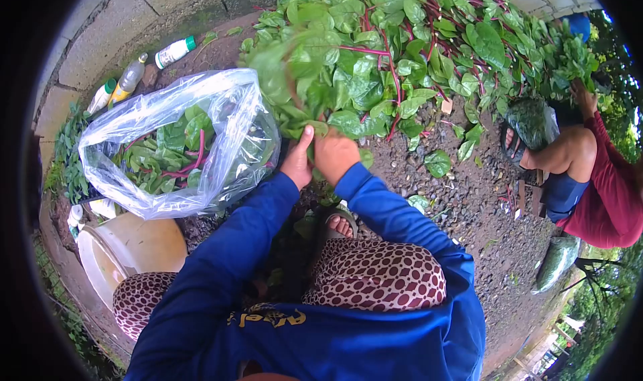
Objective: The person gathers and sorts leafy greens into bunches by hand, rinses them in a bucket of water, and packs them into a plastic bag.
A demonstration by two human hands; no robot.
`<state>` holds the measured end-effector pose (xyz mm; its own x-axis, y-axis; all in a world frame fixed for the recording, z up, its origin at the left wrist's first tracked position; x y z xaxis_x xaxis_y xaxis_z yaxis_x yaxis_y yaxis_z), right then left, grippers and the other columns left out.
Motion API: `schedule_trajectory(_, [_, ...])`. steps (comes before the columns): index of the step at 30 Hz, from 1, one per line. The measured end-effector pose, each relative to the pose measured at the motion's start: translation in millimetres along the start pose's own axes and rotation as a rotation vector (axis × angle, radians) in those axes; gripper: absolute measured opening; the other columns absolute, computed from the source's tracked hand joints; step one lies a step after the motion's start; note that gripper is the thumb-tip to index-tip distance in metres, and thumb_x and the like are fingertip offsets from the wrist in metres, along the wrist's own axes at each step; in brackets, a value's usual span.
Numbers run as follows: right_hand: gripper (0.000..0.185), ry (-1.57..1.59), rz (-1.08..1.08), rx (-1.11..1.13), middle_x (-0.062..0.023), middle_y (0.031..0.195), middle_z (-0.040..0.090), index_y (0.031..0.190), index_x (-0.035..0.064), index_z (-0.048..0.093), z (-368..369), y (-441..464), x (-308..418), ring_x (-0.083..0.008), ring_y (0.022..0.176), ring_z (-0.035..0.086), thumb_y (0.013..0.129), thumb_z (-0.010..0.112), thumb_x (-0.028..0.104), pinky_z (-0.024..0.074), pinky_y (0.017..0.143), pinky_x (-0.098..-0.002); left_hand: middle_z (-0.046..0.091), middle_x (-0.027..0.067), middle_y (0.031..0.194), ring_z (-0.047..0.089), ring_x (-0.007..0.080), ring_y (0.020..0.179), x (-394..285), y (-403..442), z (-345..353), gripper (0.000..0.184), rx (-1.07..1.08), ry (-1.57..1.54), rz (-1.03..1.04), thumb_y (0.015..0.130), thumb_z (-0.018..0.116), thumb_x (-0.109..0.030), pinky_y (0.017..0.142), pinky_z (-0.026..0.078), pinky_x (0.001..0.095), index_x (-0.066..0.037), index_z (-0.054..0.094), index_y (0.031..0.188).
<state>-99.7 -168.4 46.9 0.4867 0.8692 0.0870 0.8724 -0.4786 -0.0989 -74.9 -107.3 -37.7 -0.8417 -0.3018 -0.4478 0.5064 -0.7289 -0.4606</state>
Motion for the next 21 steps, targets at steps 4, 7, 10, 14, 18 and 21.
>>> schedule_trajectory(4, [0.024,-0.029,-0.329,0.104,-0.0169,0.074,0.061,0.087,0.0016,0.057,-8,-9,23,-0.0285,0.073,0.063,0.079,0.056,0.024,0.0506,0.062,-0.0383,0.058,0.0040,0.109,0.057,0.0172,0.094,14,1,-8,0.039,-0.022,-0.108,-0.182,0.082,0.064,-0.024,0.082,0.047,0.0345,-0.010,0.052,0.116])
schedule_trajectory(7, [0.016,-0.069,-0.341,0.253,-0.0132,0.076,0.063,0.083,0.0078,0.062,-73,30,4,-0.0262,0.071,0.063,0.078,0.056,0.022,0.0511,0.066,-0.0383,0.059,0.0047,0.106,0.057,0.0190,0.095,14,2,-6,0.038,-0.036,-0.118,-0.185,0.081,0.064,-0.025,0.083,0.047,0.0369,-0.010,0.053,0.114])
schedule_trajectory(10, [0.017,-0.249,-0.273,-0.255,-0.0080,0.087,0.061,0.092,0.0141,0.064,-112,109,-55,-0.0263,0.086,0.058,0.077,0.057,0.016,0.0486,0.074,-0.0384,0.059,0.0051,0.106,0.057,0.0201,0.096,14,4,-3,0.040,-0.054,-0.055,-0.145,0.081,0.063,-0.034,0.084,0.046,0.0389,-0.009,0.054,0.112])
schedule_trajectory(14, [0.015,-0.450,-0.299,-0.312,-0.0065,0.079,0.064,0.091,0.0127,0.061,-80,144,-89,-0.0243,0.081,0.060,0.078,0.054,0.016,0.0496,0.070,-0.0355,0.060,0.0039,0.104,0.057,0.0183,0.094,7,-1,4,0.038,-0.079,-0.035,-0.135,0.081,0.064,-0.031,0.083,0.046,0.0369,-0.010,0.054,0.111])
schedule_trajectory(18, [0.017,-0.101,-0.236,-0.247,-0.0082,0.074,0.063,0.088,0.0117,0.061,-106,82,-49,-0.0251,0.071,0.061,0.074,0.061,0.021,0.0498,0.060,-0.0384,0.061,0.0016,0.096,0.057,0.0159,0.083,9,17,-4,0.036,-0.035,-0.005,0.014,0.081,0.066,-0.033,0.076,0.047,0.0335,-0.011,0.055,0.107])
schedule_trajectory(21, [0.015,0.094,-0.217,-0.225,-0.0117,0.072,0.059,0.080,0.0079,0.057,-59,21,-17,-0.0284,0.067,0.059,0.073,0.063,0.020,0.0481,0.058,-0.0393,0.058,0.0025,0.107,0.054,0.0142,0.096,15,22,0,0.042,-0.050,-0.151,-0.059,0.079,0.069,-0.022,0.083,0.044,0.0309,-0.010,0.052,0.115])
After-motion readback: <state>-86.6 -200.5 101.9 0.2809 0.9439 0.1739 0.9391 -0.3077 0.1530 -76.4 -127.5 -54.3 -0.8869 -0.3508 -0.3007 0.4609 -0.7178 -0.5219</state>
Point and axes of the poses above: each hand's wrist, its own y-axis towards the middle knuckle, its own z-axis out of the palm, x = y × z, the point moved 9 cm from there along y, towards the middle knuckle
